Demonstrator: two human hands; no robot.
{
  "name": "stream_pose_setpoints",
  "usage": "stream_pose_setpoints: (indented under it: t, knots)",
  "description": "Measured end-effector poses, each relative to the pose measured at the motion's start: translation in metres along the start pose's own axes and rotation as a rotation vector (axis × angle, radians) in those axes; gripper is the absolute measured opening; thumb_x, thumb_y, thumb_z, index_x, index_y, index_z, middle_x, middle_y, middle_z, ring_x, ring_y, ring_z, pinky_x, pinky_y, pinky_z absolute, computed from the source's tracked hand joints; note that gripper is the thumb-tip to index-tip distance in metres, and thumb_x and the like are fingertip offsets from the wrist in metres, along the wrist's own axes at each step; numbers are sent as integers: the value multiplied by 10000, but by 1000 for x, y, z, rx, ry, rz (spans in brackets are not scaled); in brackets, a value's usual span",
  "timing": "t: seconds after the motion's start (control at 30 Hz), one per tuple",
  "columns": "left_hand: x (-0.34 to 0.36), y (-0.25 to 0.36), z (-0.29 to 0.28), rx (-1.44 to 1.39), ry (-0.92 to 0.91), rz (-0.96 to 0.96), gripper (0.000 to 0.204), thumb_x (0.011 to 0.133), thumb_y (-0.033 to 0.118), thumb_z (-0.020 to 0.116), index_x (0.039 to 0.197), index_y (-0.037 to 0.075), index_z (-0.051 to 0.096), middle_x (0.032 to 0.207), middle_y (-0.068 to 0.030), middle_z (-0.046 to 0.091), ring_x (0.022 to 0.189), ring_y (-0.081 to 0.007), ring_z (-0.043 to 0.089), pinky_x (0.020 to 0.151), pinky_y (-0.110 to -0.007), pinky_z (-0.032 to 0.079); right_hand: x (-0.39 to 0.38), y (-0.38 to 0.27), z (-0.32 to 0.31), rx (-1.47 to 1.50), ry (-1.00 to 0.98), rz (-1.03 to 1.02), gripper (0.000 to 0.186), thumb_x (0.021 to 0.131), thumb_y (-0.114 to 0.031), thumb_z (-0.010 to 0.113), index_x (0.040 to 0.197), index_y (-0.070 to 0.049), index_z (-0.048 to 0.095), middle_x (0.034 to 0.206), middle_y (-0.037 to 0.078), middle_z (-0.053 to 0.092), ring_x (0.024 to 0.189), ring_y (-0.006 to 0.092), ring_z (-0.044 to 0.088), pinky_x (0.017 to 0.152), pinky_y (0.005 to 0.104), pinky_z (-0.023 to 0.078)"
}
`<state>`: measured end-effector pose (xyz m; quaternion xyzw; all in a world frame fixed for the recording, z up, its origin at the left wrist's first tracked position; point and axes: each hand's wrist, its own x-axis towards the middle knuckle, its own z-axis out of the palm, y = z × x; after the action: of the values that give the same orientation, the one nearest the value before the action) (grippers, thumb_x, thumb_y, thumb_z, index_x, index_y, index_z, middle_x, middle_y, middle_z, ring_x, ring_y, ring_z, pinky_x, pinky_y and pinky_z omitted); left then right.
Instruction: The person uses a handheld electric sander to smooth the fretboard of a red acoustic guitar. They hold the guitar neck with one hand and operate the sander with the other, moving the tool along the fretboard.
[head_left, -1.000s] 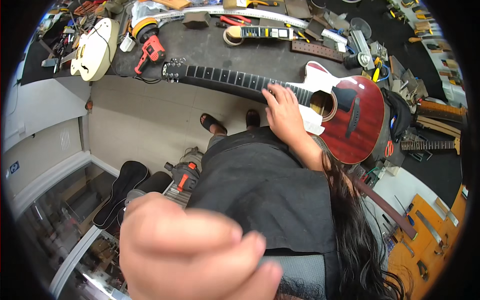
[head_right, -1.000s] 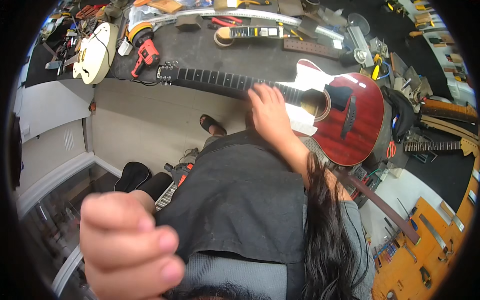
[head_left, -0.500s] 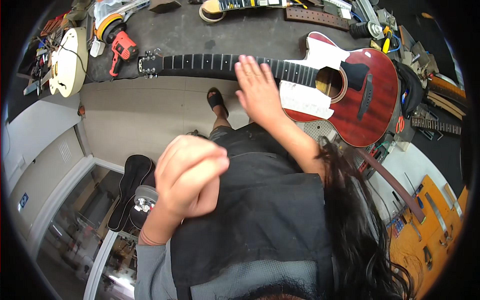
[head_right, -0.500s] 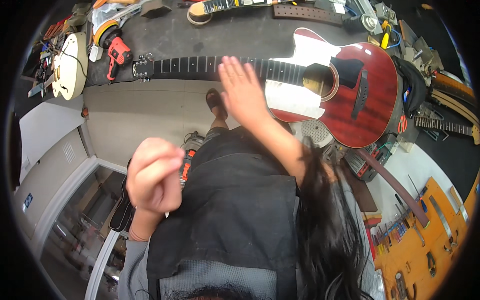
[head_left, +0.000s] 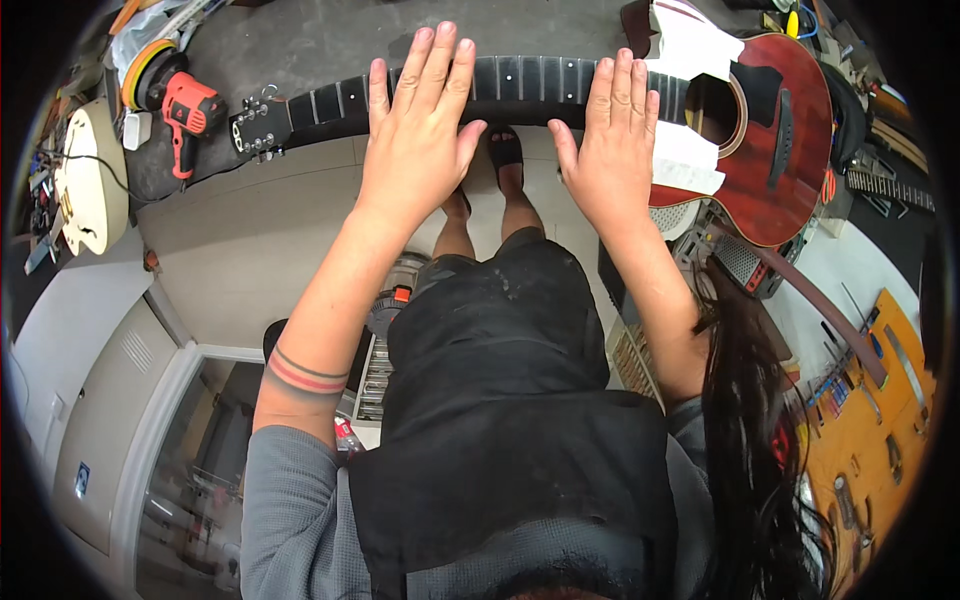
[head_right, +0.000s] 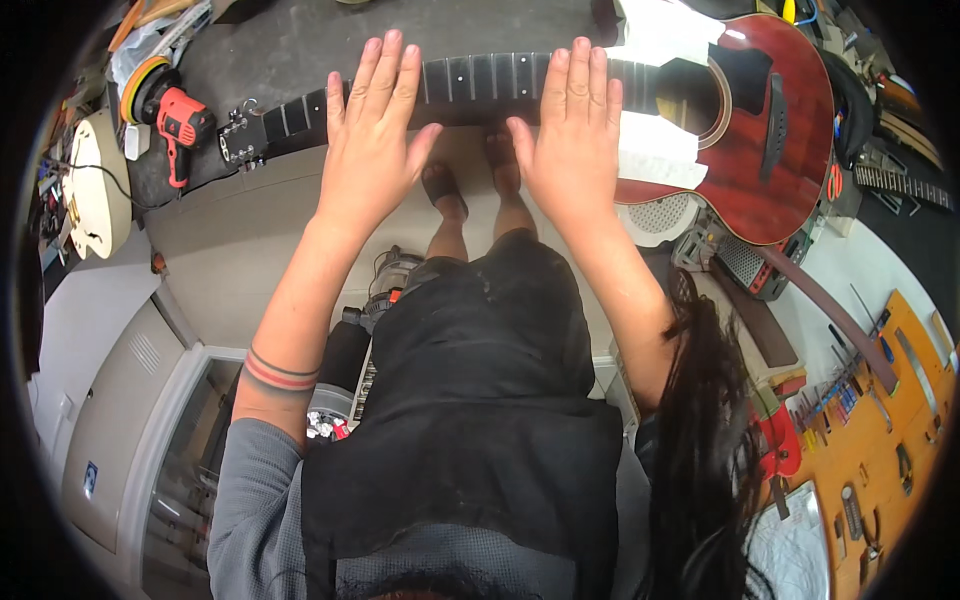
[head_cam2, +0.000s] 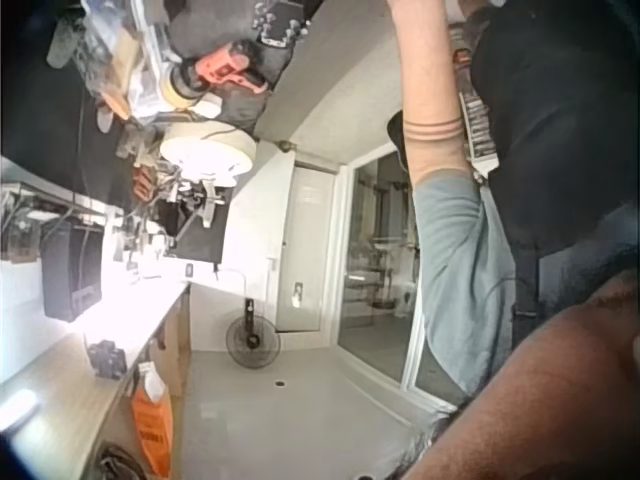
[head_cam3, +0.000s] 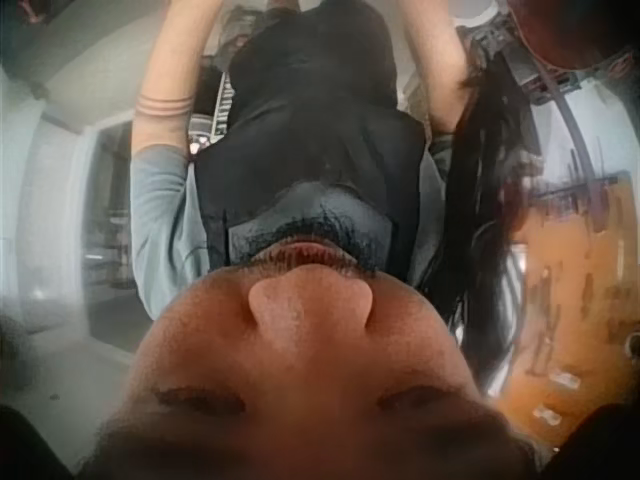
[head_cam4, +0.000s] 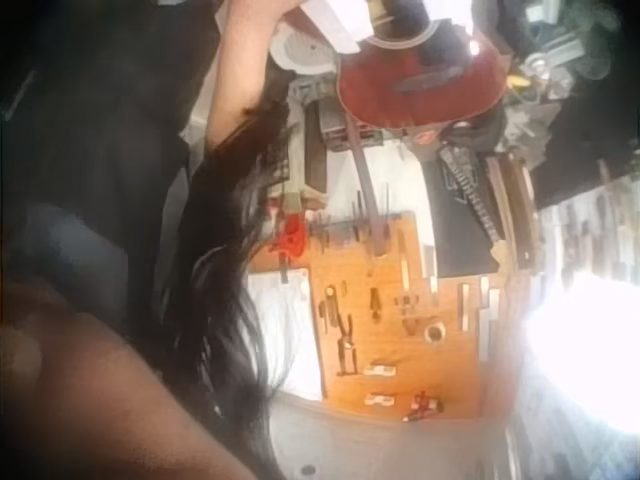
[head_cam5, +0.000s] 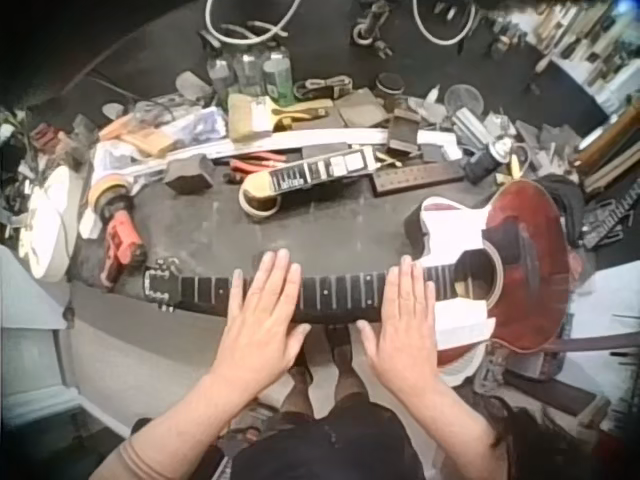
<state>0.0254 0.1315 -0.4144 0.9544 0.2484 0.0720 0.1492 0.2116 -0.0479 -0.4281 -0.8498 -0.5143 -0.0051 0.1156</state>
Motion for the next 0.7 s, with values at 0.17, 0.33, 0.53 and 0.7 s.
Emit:
stream_pose_setpoints:
  t: [0.17, 0.33, 0.53, 0.7]
  knots:
    - [0, -11, 26, -17, 1, 66, 1061, 989, 326, 890, 1867, 147, 321, 1955, -88, 271, 1813, -290, 239, 1419, -717, 199, -20, -37, 4, 112, -54, -8, 1014, 1022, -246, 829, 1821, 65, 288, 1917, 302, 253, 1797, 476, 225, 1427, 635, 236]
    - [2, -9, 10, -3, -46, 63, 976, 961, 188, 825, 1810, 27, 371, 1913, -185, 325, 1795, -359, 269, 1415, -717, 196, -36, -85, 6, 228, -92, 19, 906, 948, -152, 843, 1749, 14, 455, 1910, 291, 276, 1792, 481, 234, 1435, 628, 242]
    - [3, -9, 2, 5, -80, 101, 906, 953, 116, 774, 1769, -38, 413, 1877, -254, 365, 1773, -405, 312, 1413, -701, 219, -44, -94, 10, 336, 30, 82, 743, 962, -137, 811, 1660, -31, 580, 1595, 197, 600, 1521, 395, 562, 1309, 593, 391]
    - [-3, -9, -3, -1, -87, 95, 915, 940, 92, 769, 1770, -40, 407, 1882, -259, 356, 1768, -423, 322, 1409, -698, 236, -23, -68, 11, 232, 71, 141, 837, 965, -118, 798, 1740, -28, 494, 1091, 88, 687, 1032, 313, 686, 954, 494, 521]
